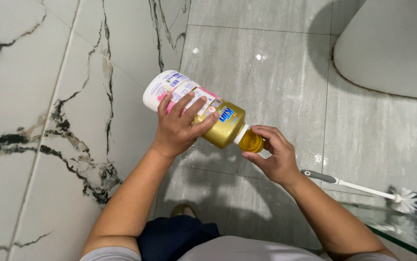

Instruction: Cleaning the bathroom floor using a scrub brush and cleaning solution.

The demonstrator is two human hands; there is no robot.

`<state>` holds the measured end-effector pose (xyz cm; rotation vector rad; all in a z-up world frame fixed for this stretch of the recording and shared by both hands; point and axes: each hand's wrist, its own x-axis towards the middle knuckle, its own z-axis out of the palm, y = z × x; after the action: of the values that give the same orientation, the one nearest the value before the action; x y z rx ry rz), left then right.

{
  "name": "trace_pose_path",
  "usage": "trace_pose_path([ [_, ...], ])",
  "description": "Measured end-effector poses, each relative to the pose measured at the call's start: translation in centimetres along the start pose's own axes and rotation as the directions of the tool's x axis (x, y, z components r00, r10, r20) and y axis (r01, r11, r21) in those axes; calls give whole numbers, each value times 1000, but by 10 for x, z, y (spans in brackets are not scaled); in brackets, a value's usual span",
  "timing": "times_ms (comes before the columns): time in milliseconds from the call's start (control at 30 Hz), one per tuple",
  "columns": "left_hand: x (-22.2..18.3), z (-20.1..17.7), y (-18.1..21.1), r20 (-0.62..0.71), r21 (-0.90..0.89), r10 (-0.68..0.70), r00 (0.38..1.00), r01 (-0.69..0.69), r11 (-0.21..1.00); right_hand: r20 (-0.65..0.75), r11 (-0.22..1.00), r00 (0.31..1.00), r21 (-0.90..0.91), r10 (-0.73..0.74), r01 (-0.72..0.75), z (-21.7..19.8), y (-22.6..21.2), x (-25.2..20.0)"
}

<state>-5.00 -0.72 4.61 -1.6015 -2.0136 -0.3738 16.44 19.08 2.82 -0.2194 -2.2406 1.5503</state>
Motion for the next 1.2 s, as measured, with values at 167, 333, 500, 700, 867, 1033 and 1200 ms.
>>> trace_pose_path([
  [167,3,-2,0,-8,13,13,1000,-13,1000,-1,999,1000,-13,30,-30,0,1,0],
  [333,4,0,3,15,-49,-27,1000,28,998,16,999,999,-12,40,-40,-3,5,1],
  [500,-9,17,7,41,-407,-236,971,232,883,18,922,991,-365,-134,132,-21,23,24],
  [700,-31,42,2,301,-449,-493,816,577,682,174,683,974,-729,147,27,-45,37,98],
  [867,-28,33,5,421,-463,-535,732,681,568,69,656,993,-754,97,-12,-59,37,121],
  [1033,-22,29,9,619,-373,-502,605,788,490,-226,905,918,-208,325,-371,-62,37,109],
  [1200,-31,37,14,590,-473,-343,731,657,587,189,953,981,-302,38,21,-35,-34,90],
])
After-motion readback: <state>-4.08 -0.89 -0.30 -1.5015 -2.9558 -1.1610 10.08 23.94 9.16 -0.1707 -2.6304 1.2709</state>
